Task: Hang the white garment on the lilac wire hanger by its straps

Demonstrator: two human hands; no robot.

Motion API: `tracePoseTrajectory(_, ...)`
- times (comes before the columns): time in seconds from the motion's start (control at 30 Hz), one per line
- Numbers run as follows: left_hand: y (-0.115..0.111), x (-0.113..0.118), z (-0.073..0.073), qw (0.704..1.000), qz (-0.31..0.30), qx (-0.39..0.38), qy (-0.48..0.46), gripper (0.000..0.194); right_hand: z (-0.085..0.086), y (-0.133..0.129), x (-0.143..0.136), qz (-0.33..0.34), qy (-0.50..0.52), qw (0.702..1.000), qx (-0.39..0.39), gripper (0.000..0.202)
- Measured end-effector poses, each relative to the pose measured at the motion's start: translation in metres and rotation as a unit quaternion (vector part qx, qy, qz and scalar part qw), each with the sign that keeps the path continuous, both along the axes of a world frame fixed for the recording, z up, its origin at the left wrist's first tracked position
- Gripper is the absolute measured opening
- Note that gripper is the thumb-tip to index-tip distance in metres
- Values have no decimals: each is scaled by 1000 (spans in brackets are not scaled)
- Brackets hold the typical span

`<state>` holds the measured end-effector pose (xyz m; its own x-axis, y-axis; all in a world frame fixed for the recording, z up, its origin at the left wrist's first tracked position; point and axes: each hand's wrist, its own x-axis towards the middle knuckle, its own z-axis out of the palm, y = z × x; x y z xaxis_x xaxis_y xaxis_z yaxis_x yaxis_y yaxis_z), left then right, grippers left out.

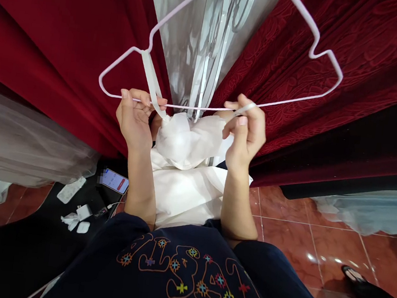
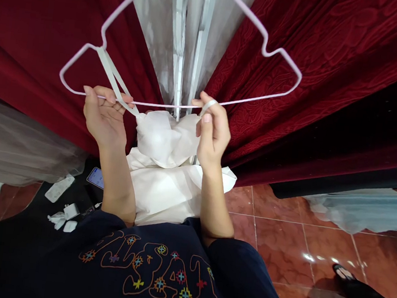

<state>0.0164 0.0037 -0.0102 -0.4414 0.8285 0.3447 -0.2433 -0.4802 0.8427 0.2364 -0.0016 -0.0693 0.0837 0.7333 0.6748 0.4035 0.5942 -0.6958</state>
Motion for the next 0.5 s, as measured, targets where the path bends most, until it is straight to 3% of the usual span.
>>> tracePoseTrajectory(0.1,-5,-5,6,1000,13,13,13,70,-1,12,29,-116,150,973,132,43)
tracePoseTrajectory(0.23,-5,-9,9,999,24,34,-2,69,1,41,98,-152,275,914,255,34)
tracePoseTrajectory(0.3,-5,-10,9,1000,11,19,-5,65,8,48,128,-122,286,932,187,40)
tracePoseTrajectory(0.37,-6,-10,9,1000,-8,20,-20,59,21,48,143,-51,281,952,108,51)
tracePoseTrajectory(0.43,-7,-9,11,998,-25,32,-43,57,41,43,144,9,261,963,62,58)
tracePoseTrajectory(0.5,-8,-8,12,997,-28,42,-58,60,64,36,137,26,218,975,43,59)
